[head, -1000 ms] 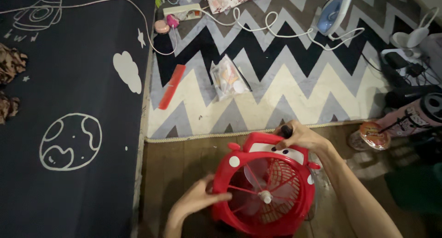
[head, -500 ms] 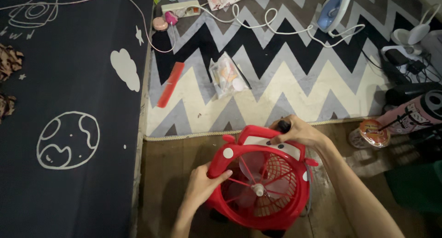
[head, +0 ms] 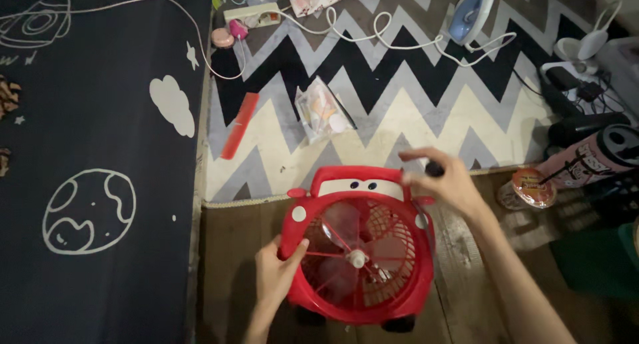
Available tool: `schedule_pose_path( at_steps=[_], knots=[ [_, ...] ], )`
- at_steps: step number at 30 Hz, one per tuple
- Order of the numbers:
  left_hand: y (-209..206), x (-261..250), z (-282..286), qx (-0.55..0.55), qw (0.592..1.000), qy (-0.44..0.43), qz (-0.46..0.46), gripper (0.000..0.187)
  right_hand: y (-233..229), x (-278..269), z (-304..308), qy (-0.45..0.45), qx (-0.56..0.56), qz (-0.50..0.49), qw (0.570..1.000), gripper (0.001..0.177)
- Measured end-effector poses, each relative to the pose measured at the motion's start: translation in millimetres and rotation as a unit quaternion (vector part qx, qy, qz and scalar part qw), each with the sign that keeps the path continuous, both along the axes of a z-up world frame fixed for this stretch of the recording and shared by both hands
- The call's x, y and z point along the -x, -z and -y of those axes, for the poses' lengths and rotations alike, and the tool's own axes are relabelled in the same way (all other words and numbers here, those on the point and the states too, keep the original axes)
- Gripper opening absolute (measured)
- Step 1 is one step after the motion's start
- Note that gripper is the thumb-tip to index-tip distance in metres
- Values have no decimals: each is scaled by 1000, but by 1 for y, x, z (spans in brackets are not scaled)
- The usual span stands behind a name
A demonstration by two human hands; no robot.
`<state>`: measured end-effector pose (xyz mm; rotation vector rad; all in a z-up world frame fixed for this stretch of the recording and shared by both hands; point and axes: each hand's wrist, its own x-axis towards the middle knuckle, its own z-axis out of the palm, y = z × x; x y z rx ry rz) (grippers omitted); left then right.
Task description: The person assembles a red car-shaped fan by attaching the fan blade to the motor hub, fitting the front grille, and securing the rear cover with a screwdriver. The person uses a screwdriver to tighten screws on the rear cover and rotates the fan to check alignment.
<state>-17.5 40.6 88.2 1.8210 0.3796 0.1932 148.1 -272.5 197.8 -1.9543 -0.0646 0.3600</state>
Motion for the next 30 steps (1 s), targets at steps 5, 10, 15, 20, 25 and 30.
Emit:
schedule_pose_path(
  at_steps=[5,10,15,20,25,30],
  knots=[
    [-12,-8,-14,-35,999,-15,-7,32,22,49,11,-91,167,310,932,78],
    [-30,-10,-11,-77,996,-24,-27,35,40,67,17,66,100,124,985,47],
    [-40,-14,-6,-93,996,11,-6,37,43,74,24,115,43,185,975,22],
    [-43,-12,-2,-104,994,38,-24,35,50,45,49,217,53,193,955,17],
    [-38,-2,-4,-44,998,41,-36,30,92,28,92,207,164,158,951,29],
    [-30,1,-13,62,998,26,-20,27,141,46,124,136,311,287,896,44]
  ],
)
